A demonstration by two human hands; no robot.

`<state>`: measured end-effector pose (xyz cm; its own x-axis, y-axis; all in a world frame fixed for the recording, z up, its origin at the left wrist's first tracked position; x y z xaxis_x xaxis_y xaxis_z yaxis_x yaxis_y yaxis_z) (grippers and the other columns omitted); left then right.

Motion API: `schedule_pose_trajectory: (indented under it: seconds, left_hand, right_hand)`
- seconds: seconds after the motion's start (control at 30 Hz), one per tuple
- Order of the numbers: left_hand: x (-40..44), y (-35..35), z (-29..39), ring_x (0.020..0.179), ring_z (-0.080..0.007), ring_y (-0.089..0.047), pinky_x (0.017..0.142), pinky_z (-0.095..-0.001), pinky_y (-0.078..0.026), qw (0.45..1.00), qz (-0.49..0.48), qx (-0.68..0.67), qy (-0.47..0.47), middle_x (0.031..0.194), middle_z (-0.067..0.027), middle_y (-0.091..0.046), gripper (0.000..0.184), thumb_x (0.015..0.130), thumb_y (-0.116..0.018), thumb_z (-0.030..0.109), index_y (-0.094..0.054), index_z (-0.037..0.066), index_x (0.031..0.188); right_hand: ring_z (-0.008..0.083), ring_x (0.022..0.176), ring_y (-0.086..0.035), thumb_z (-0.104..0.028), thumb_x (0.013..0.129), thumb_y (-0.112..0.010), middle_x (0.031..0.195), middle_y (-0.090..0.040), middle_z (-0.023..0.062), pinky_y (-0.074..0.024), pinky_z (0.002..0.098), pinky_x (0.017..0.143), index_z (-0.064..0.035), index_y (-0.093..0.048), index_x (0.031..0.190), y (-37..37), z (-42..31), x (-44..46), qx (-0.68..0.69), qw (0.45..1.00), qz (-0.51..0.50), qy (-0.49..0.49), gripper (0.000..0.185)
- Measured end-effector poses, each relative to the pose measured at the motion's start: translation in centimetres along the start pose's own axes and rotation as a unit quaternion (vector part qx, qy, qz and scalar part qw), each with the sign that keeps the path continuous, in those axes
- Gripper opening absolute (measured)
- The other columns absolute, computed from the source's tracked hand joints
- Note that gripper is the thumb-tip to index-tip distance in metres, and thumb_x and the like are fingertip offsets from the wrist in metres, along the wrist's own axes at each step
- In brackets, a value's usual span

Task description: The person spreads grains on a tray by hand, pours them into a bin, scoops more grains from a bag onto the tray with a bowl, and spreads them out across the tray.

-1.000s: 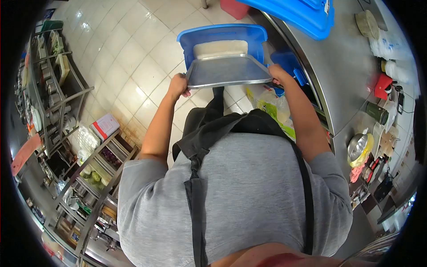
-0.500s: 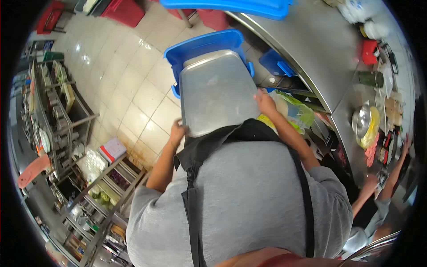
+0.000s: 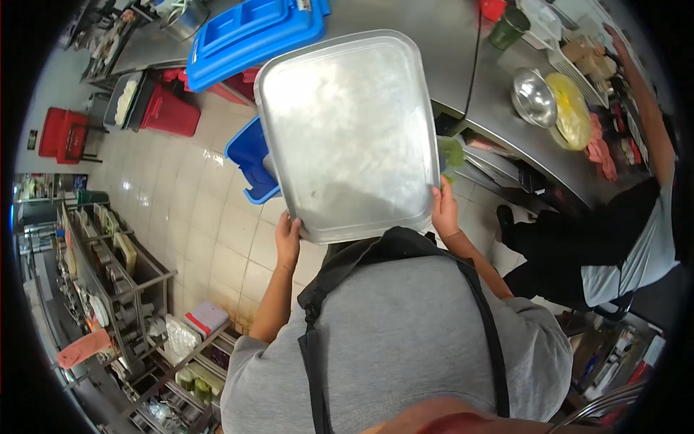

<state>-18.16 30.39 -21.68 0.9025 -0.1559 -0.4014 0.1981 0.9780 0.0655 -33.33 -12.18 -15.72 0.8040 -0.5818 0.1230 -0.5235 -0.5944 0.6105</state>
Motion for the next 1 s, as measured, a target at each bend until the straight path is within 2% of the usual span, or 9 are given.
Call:
schedule_pose_trajectory:
  seconds: [0.07,0.13,0.43,0.53,0.6,0.7,0.83,0.93,1.0]
  left_hand:
    - [2.7,-3.0,5.6,0.089,-0.0111,-0.063,0.079,-0.0272,-0.052,0.979,-0.042,0.099,-0.172,0.099,-0.0027,-0.067,0.032,0.100,-0.055,0.008,-0.058,0.000,0.131]
    - [5.7,-5.7,9.3,0.092,-0.0096,-0.061,0.083,-0.0255,-0.049,0.974,-0.074,0.189,-0.104,0.104,-0.0007,-0.067,0.029,0.099,-0.058,0.011,-0.063,-0.003,0.124]
    - [14.9,-15.7,20.9,0.097,-0.0241,-0.069,0.086,-0.0374,-0.058,0.972,-0.104,-0.193,-0.083,0.114,-0.0114,-0.068,0.033,0.100,-0.058,0.010,-0.054,0.000,0.132]
    - [15.0,-15.8,17.1,0.108,-0.0294,-0.067,0.089,-0.0389,-0.056,0.984,-0.073,-0.136,-0.084,0.128,-0.0162,-0.061,0.041,0.100,-0.058,0.011,-0.048,0.000,0.138]
    - [15.1,-15.5,10.8,0.100,-0.0259,-0.068,0.083,-0.0360,-0.057,0.990,-0.066,-0.107,-0.069,0.118,-0.0138,-0.066,0.035,0.100,-0.058,0.011,-0.053,0.001,0.133]
    - [14.9,-16.9,1.2,0.087,-0.0194,-0.068,0.075,-0.0306,-0.055,0.996,-0.078,-0.027,0.034,0.103,-0.0090,-0.070,0.025,0.098,-0.062,0.010,-0.062,0.002,0.122]
    - [9.8,-27.4,1.5,0.083,-0.0126,-0.065,0.076,-0.0268,-0.053,0.928,-0.264,0.173,-0.200,0.096,-0.0035,-0.071,0.014,0.092,-0.067,0.002,-0.069,0.002,0.106]
    - [7.5,-34.0,2.1,0.090,-0.0193,-0.070,0.083,-0.0309,-0.055,0.894,-0.346,0.239,-0.155,0.104,-0.0106,-0.073,0.022,0.091,-0.067,0.004,-0.067,0.001,0.113]
    - [4.8,-37.9,4.6,0.092,-0.0271,-0.071,0.081,-0.0376,-0.056,0.714,-0.306,0.409,-0.479,0.106,-0.0129,-0.073,0.027,0.088,-0.069,0.009,-0.068,0.004,0.114]
  right_hand:
    - [0.0419,0.086,-0.069,-0.022,0.105,-0.047,0.102,-0.068,0.0277,-0.0532,0.0461,0.073,-0.0011,-0.048,0.138,2.4,0.7,1.3,0.001,0.999,0.010,-0.039,0.039]
    - [0.0401,0.096,-0.069,-0.023,0.105,-0.049,0.109,-0.067,0.0286,-0.0532,0.0435,0.082,0.0017,-0.051,0.136,5.2,0.4,3.3,0.034,0.995,0.093,0.002,0.040]
    - [0.0252,0.126,-0.056,-0.036,0.105,-0.052,0.146,-0.052,0.0139,-0.0422,0.0363,0.106,-0.0001,-0.043,0.149,8.0,2.9,14.8,0.297,0.943,0.048,-0.140,0.057]
    - [0.0267,0.126,-0.054,-0.026,0.099,-0.062,0.143,-0.055,0.0151,-0.0413,0.0375,0.107,-0.0049,-0.045,0.149,10.3,2.9,14.7,0.262,0.962,0.021,-0.069,0.056]
    - [0.0309,0.125,-0.053,-0.016,0.091,-0.069,0.140,-0.056,0.0145,-0.0402,0.0402,0.108,-0.0075,-0.047,0.147,12.5,-0.7,14.0,-0.137,0.981,-0.017,0.134,0.060]
    - [0.0338,0.134,-0.045,-0.003,0.078,-0.073,0.148,-0.047,0.0126,-0.0364,0.0449,0.112,-0.0113,-0.042,0.150,15.0,-0.2,14.5,-0.241,0.939,-0.074,0.234,0.080]
    - [0.0290,0.147,-0.033,0.004,0.067,-0.073,0.162,-0.032,0.0056,-0.0288,0.0449,0.121,-0.0172,-0.031,0.156,15.9,4.4,15.8,-0.430,0.820,-0.205,0.316,0.100]
    - [0.0286,0.148,-0.030,0.007,0.064,-0.067,0.163,-0.030,0.0037,-0.0265,0.0449,0.123,-0.0149,-0.035,0.154,15.9,5.5,17.1,-0.419,0.799,-0.225,0.368,0.098]
    - [0.0385,0.148,-0.029,-0.016,0.069,-0.072,0.159,-0.037,0.0129,-0.0254,0.0555,0.119,-0.0088,-0.045,0.148,16.2,7.2,17.2,-0.393,0.803,-0.247,0.375,0.084]
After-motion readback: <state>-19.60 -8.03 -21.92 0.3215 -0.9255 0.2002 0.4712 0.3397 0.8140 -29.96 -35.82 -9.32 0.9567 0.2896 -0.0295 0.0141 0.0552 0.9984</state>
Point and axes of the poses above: each hand's wrist, its own x-axis towards the middle knuckle, its own y-axis out of the back of the hand, z = x × y, the point moved 10 cm from there along x, towards the middle knuckle
